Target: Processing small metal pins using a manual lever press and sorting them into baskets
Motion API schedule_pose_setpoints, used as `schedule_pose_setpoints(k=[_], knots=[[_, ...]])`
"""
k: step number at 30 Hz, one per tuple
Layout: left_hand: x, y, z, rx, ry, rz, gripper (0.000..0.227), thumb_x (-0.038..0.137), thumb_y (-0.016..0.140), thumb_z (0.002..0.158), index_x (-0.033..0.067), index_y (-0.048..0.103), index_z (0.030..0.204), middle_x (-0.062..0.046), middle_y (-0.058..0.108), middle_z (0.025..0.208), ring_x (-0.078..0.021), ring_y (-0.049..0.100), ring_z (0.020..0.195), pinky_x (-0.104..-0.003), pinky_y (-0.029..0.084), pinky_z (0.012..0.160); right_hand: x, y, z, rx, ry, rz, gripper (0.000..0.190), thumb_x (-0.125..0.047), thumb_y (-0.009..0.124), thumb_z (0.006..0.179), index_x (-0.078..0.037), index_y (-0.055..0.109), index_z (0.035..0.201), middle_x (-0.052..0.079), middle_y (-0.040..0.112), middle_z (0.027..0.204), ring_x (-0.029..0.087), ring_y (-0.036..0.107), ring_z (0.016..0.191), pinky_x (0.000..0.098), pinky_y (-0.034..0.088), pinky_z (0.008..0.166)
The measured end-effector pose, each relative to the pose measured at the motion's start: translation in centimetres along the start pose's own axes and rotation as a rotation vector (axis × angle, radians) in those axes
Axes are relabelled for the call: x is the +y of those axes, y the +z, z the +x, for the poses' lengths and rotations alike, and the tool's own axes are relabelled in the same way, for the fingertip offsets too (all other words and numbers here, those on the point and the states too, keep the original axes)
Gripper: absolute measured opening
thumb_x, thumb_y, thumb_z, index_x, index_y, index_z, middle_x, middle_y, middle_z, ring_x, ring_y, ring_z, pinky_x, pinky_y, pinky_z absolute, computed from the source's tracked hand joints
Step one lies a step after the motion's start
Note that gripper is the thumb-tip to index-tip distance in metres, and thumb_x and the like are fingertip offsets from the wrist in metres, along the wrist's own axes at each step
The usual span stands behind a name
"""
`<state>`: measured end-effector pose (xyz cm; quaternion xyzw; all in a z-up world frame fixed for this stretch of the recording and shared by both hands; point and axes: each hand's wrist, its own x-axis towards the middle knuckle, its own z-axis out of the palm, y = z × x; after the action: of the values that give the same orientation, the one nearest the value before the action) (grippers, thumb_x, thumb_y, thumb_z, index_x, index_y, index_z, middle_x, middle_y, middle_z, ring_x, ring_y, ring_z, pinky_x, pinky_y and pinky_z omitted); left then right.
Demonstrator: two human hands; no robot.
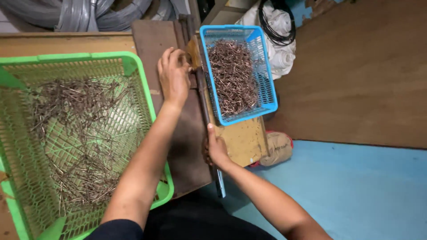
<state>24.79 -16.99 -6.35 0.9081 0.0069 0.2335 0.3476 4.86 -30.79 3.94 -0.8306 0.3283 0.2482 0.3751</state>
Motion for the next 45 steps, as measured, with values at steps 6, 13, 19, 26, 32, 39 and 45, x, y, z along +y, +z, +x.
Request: schedule_pose_setpoints(k=[6,13,19,26,32,39,45], knots=[[2.6,-4.9,0.8,0.13,0.139,-0.059,0.015,0.013,0.08,0.084,0.0084,0.07,0.094,-0.004,0.061,0.118,-0.0324,0.049,0.124,-0.046,0.039,0.098,-0.3,-0.8,0.1,-0.034,-0.027,0.081,0.08,-0.077,0.024,0.092,-0.014,0.045,0.047,0.006,0.045,0.042,0.024,0.05,0.035,0.0369,0.04,0.035],[2.0,-3.6,0.6,0.145,0.088,-0.053,0.01,0.016,0.079,0.086,0.0085,0.074,0.09,-0.003,0.063,0.12,-0.0315,0.049,0.125,-0.047,0.039,0.098,-0.2,-0.6,0.1,-0.111,0.007,0.285,0.077,-0.079,0.032,0.091,-0.013,0.036,0.051,0.008,0.034,0.04,0.022,0.038,0.029,0.0352,0.03,0.029],[1.7,-3.9,0.8,0.104,0.049,-0.111,0.005,0.016,0.084,0.082,0.017,0.08,0.082,-0.004,0.061,0.123,-0.0329,0.047,0.125,-0.049,0.042,0.092,2.8,-0.8,1.9,-0.147,-0.161,0.595,0.056,-0.055,0.041,0.103,-0.006,0.066,0.093,0.007,0.066,0.068,0.012,0.056,0.042,0.0228,0.037,0.032],[-0.4,-2.0,0.8,0.073,-0.027,-0.338,0.007,0.016,0.088,0.083,0.016,0.084,0.089,-0.011,0.054,0.142,-0.0384,0.044,0.134,-0.047,0.041,0.112,1.8,-4.6,0.7,-0.301,-0.31,0.761,0.081,-0.063,0.026,0.104,0.005,0.069,0.11,0.021,0.075,0.091,0.023,0.075,0.078,0.0333,0.061,0.056],[-2.0,-1.2,-0.1,-0.004,-0.053,-0.411,0.013,0.019,0.091,0.082,0.0232,0.084,0.091,-0.016,0.049,0.15,-0.0474,0.04,0.139,-0.053,0.033,0.12,-1.5,-8.3,-0.2,-0.371,-0.43,0.76,0.096,-0.076,0.019,0.099,0.005,0.07,0.106,0.026,0.075,0.088,0.03,0.077,0.076,0.0387,0.065,0.06],[-5.5,2.7,-0.5,-0.22,-0.12,-0.396,0.018,0.036,0.09,0.078,0.038,0.081,0.093,-0.01,0.05,0.15,-0.0424,0.034,0.146,-0.049,0.024,0.125,-0.2,-8.4,1.3,-0.381,-0.355,0.738,0.097,-0.079,0.021,0.098,0.004,0.071,0.101,0.023,0.076,0.084,0.027,0.077,0.074,0.0351,0.064,0.064],[0.0,-3.5,-2.0,-0.244,-0.078,-0.167,0.01,0.034,0.088,0.081,0.0337,0.082,0.089,-0.005,0.053,0.147,-0.0393,0.037,0.144,-0.054,0.045,0.109,0.3,-7.6,0.7,-0.363,-0.269,0.669,0.1,-0.082,0.02,0.095,0.004,0.07,0.106,0.021,0.077,0.089,0.024,0.078,0.077,0.0305,0.063,0.064]])
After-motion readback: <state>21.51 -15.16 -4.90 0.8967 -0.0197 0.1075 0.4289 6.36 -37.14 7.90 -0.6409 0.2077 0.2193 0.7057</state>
